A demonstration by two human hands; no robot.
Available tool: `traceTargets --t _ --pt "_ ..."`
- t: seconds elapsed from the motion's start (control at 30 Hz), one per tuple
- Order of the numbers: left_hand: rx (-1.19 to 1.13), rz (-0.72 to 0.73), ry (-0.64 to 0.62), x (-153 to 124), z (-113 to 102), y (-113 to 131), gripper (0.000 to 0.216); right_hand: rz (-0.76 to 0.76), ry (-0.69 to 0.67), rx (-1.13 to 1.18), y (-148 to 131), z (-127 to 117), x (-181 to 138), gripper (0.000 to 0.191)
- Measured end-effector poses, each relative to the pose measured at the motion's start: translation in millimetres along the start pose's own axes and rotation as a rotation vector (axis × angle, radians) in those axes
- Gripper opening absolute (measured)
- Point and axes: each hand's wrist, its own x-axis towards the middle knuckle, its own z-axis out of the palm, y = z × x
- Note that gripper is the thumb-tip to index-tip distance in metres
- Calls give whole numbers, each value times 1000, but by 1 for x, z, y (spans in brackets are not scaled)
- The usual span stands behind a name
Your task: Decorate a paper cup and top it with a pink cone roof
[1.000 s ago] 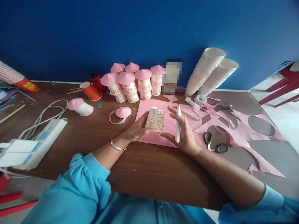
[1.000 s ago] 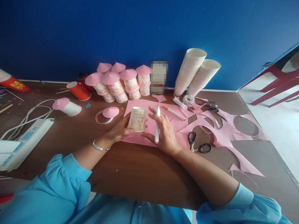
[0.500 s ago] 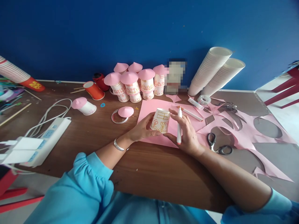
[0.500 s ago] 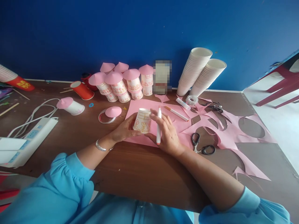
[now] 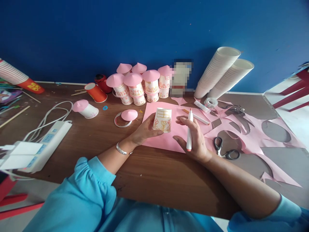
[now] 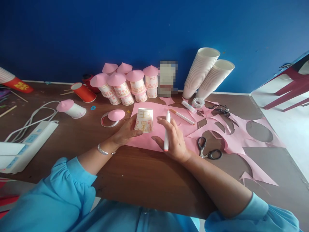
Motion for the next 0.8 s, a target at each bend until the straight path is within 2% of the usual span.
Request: traceTargets --t 0.2,0.5,0.8 --pt "46 39 54 1 2 1 71 -22 -3 -11 1 1 0 65" --pt "83 33 80 1 2 2 72 -34 -4 -17 0 1 0 61" --pt "104 35 16 1 4 7 70 -162 -30 -45 -11 -9 0 48"
